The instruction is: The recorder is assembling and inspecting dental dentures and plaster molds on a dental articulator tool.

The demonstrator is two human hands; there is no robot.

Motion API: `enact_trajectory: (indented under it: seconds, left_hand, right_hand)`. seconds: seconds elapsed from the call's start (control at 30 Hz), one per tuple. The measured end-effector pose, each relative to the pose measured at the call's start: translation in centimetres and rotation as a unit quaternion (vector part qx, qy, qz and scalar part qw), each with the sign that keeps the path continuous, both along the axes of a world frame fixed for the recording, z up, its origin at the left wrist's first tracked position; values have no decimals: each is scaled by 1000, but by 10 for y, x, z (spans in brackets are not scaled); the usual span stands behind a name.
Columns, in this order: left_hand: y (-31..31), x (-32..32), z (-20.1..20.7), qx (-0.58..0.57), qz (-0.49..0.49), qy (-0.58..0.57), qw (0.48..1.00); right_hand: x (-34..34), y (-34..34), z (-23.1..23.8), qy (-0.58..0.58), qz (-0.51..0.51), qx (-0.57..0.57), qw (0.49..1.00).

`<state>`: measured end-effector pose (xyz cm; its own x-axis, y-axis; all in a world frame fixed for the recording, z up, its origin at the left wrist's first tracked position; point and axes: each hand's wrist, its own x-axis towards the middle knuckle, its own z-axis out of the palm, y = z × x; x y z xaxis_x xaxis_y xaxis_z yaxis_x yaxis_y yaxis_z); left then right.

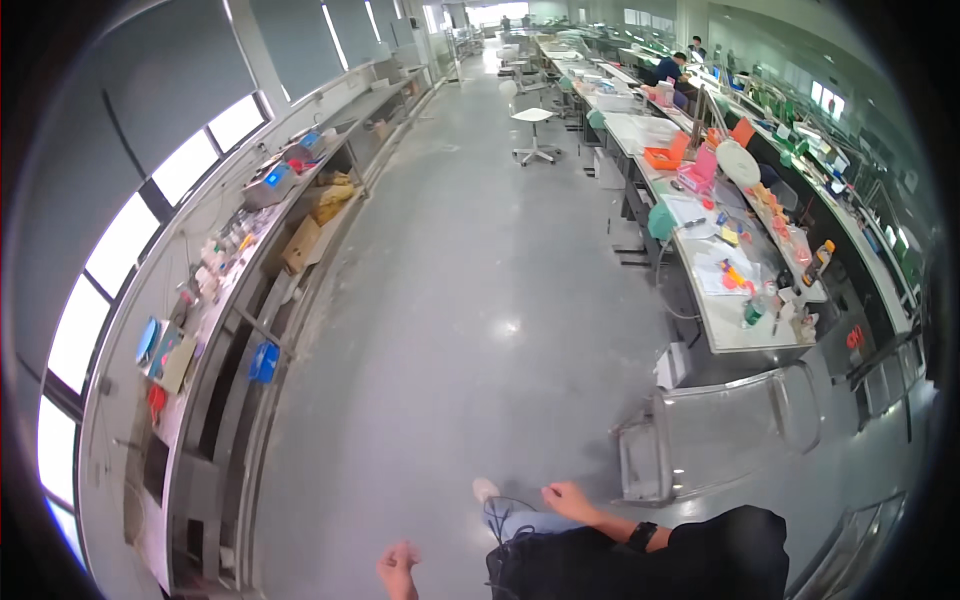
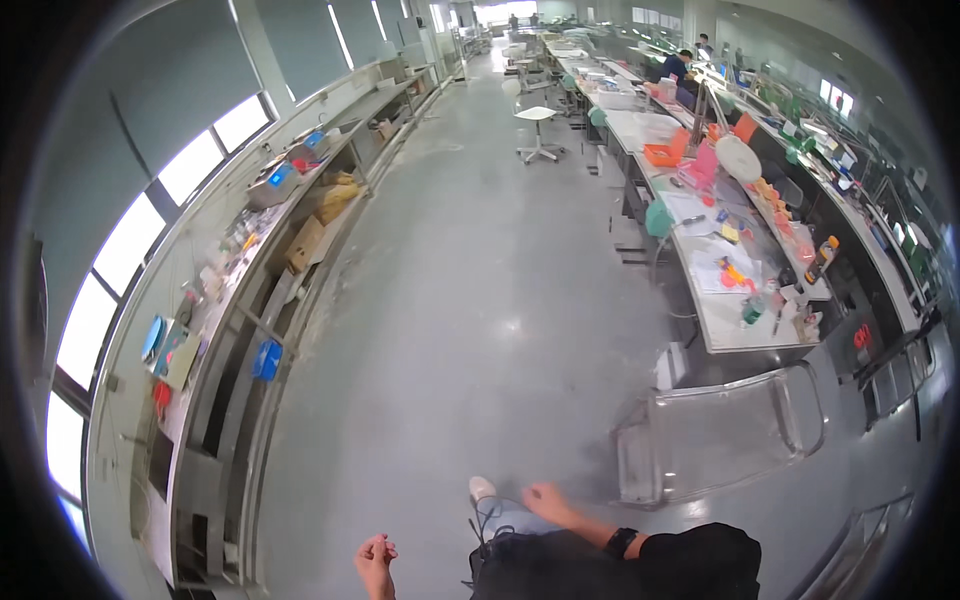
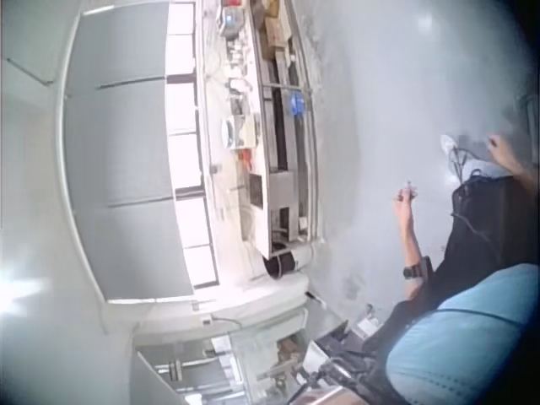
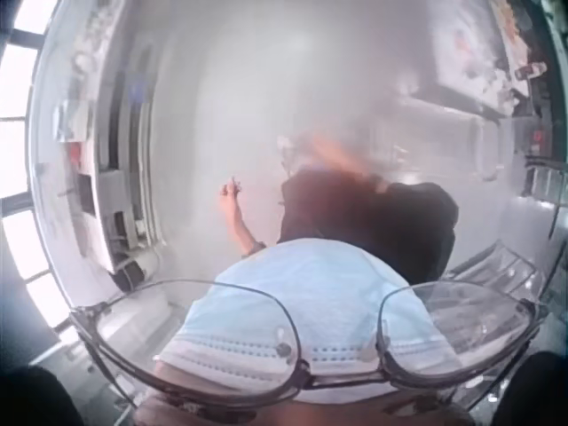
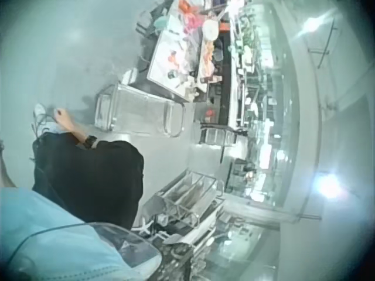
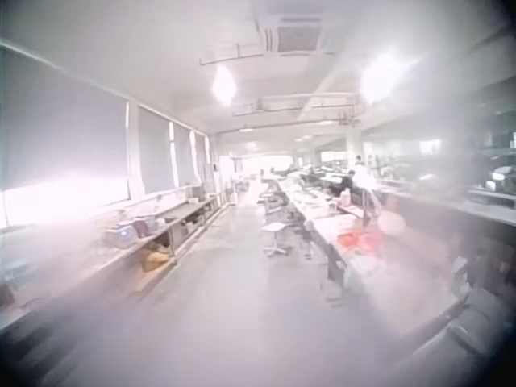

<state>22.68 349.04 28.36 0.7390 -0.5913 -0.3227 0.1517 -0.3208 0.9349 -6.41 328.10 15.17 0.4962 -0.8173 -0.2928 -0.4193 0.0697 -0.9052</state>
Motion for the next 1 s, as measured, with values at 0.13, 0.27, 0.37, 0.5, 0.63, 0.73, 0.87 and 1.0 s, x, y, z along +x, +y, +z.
enact_trajectory:
  seconds: [0.13,0.27,0.37,0.5,0.63,0.73,0.87,1.0]
  left_hand:
    - [-76,145,-37,169,-103,-109,974]
    - [-133,226,-27,273,-106,-97,951]
    - [-143,285,-64,124,-30,19,992]
    - [-190,388,-124,75,46,84,993]
    - [-257,511,-164,100,111,63,987]
    - [-357,631,-148,159,119,19,980]
    - [-487,790,-92,60,135,7,989]
    - [-613,933,-33,-39,92,-38,994]
  right_hand:
    - [117,-68,-9,101,49,40,993]
    - [284,-177,6,69,34,-31,997]
    - [404,-262,49,43,80,-74,993]
    - [568,-343,67,5,143,-90,986]
    - [698,-404,-6,23,131,-64,989]
    - [765,-478,-7,136,150,-90,975]
    - [864,-565,9,85,132,-42,987]
    - [961,-656,-13,5,22,-9,1000]
